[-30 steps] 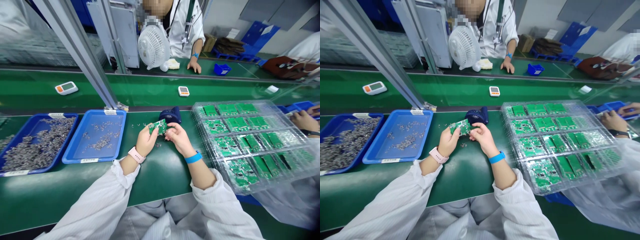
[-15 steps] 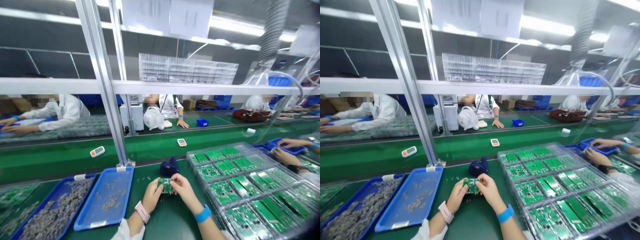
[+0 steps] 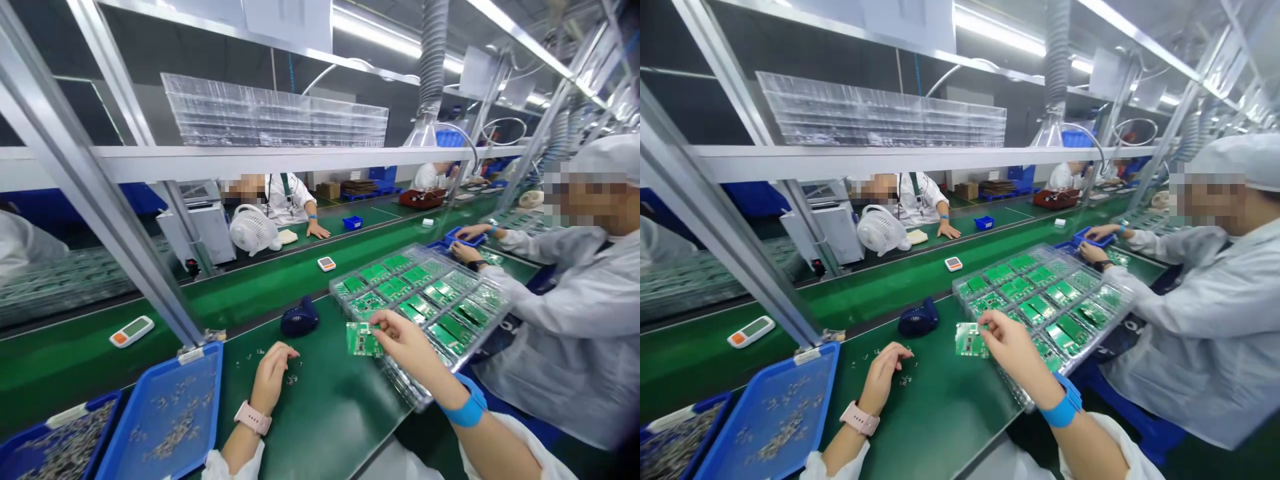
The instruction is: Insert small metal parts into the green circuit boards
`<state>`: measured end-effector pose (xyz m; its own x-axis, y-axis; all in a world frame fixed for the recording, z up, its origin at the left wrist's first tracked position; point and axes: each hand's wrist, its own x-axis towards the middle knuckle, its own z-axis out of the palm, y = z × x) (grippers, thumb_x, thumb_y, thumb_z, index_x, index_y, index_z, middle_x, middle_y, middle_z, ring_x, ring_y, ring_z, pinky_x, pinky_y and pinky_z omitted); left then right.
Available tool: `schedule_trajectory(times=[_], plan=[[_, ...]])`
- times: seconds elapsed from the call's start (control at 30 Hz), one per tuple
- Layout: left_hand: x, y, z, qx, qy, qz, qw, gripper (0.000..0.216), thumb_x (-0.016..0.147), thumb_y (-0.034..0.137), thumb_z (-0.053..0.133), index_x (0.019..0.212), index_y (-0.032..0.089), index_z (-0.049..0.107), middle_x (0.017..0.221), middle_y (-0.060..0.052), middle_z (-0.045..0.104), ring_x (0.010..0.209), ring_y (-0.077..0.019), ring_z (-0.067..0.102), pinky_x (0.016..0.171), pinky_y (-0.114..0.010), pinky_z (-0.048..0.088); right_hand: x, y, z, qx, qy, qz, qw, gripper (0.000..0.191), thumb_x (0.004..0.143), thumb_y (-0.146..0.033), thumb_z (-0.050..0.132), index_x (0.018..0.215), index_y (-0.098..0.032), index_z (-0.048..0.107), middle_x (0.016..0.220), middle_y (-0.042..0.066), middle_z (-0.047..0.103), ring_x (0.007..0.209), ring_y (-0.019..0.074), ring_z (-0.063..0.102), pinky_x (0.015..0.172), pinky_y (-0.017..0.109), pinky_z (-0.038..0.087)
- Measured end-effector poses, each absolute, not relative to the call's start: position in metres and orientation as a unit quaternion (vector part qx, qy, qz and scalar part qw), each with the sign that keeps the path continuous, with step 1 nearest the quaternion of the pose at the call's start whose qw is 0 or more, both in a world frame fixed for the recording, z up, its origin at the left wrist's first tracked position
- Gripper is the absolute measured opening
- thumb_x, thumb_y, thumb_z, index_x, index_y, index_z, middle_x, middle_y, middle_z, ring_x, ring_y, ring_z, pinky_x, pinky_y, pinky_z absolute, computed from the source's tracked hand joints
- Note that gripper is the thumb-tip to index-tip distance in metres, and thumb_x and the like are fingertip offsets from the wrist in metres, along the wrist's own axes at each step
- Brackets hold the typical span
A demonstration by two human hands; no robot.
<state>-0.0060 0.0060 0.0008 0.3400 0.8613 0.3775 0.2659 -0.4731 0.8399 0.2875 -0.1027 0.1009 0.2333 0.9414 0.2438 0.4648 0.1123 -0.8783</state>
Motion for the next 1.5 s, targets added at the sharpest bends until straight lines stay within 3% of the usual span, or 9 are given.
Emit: schedule_trajectory(times=[0.13,0.3,0.5,0.73,0.9,1.2,1.3,1.4,1.5], plan=[[-0.006,0.005,0.003,0.743,0.383,0.423,0.350,0.048,0.094,0.048,0.037,0.080,0.018,0.071,0.085,-0.009,0.066,0.068,-0.0197,0.056,0.067,-0.034,0.049,0.289,-0.104,0.126,-0.643,-0.607,0.181,0.432,0.010,0.087,-0.025,0.054,0.090,-0.023,0.063,0.067,-0.001,0.057,0.059,0.0157,0.055,0.054,0.029,0.041],[-0.010,0.008,0.001,0.742,0.387,0.423,0.348,0.045,0.094,0.045,0.039,0.081,0.018,0.072,0.088,-0.008,0.067,0.073,-0.0198,0.058,0.064,-0.032,0.049,0.273,-0.098,0.135,-0.591,-0.730,-0.009,0.343,0.018,0.092,-0.014,0.047,0.094,-0.021,0.063,0.088,0.004,0.064,0.081,0.0173,0.059,0.071,0.029,0.044],[-0.011,0.009,0.001,0.742,0.397,0.417,0.343,0.042,0.093,0.042,0.040,0.079,0.019,0.072,0.087,-0.006,0.067,0.071,-0.0186,0.058,0.064,-0.031,0.049,0.243,-0.099,0.126,-0.528,-0.810,-0.160,0.201,0.026,0.094,-0.009,0.039,0.097,-0.018,0.063,0.082,0.005,0.060,0.070,0.0154,0.051,0.059,0.027,0.035],[-0.010,0.009,0.000,0.741,0.405,0.416,0.337,0.043,0.094,0.043,0.039,0.078,0.019,0.071,0.086,-0.006,0.067,0.068,-0.0174,0.056,0.064,-0.030,0.049,0.270,-0.068,0.119,-0.576,-0.739,0.001,0.350,0.017,0.089,-0.013,0.053,0.094,-0.020,0.068,0.089,0.003,0.068,0.082,0.0149,0.061,0.074,0.026,0.046],[-0.011,0.011,-0.004,0.741,0.398,0.419,0.341,0.043,0.095,0.043,0.038,0.078,0.019,0.070,0.086,-0.006,0.067,0.070,-0.0173,0.057,0.065,-0.029,0.048,0.327,-0.006,0.114,-0.705,-0.543,0.195,0.411,0.007,0.084,-0.017,0.061,0.084,-0.016,0.068,0.060,-0.002,0.063,0.052,0.0122,0.060,0.055,0.023,0.049],[-0.010,0.012,-0.006,0.732,0.401,0.425,0.349,0.042,0.095,0.043,0.040,0.078,0.020,0.070,0.085,-0.005,0.066,0.069,-0.0165,0.057,0.064,-0.029,0.047,0.333,0.066,0.077,-0.752,-0.513,0.218,0.351,0.015,0.087,-0.013,0.060,0.100,-0.010,0.067,0.073,0.005,0.072,0.055,0.0113,0.065,0.055,0.020,0.053],[-0.010,0.012,-0.006,0.732,0.400,0.426,0.350,0.042,0.095,0.043,0.040,0.078,0.020,0.070,0.084,-0.005,0.065,0.070,-0.0165,0.057,0.064,-0.028,0.046,0.329,0.071,0.076,-0.760,-0.541,0.200,0.300,0.030,0.084,-0.016,0.064,0.114,-0.015,0.065,0.074,0.003,0.073,0.060,0.0127,0.067,0.061,0.021,0.053],[-0.011,0.011,-0.006,0.733,0.399,0.425,0.350,0.041,0.096,0.042,0.040,0.078,0.020,0.070,0.084,-0.004,0.065,0.069,-0.0162,0.056,0.065,-0.028,0.045,0.335,0.073,0.083,-0.778,-0.558,0.136,0.255,0.044,0.086,-0.022,0.062,0.129,-0.024,0.058,0.091,0.003,0.075,0.083,0.0172,0.070,0.077,0.026,0.053],[-0.011,0.011,-0.007,0.736,0.397,0.422,0.350,0.042,0.096,0.043,0.040,0.078,0.020,0.069,0.084,-0.004,0.064,0.068,-0.0161,0.055,0.066,-0.029,0.045,0.342,0.077,0.088,-0.811,-0.545,0.076,0.199,0.036,0.087,-0.024,0.059,0.123,-0.023,0.063,0.113,0.010,0.071,0.107,0.0243,0.065,0.091,0.032,0.048]])
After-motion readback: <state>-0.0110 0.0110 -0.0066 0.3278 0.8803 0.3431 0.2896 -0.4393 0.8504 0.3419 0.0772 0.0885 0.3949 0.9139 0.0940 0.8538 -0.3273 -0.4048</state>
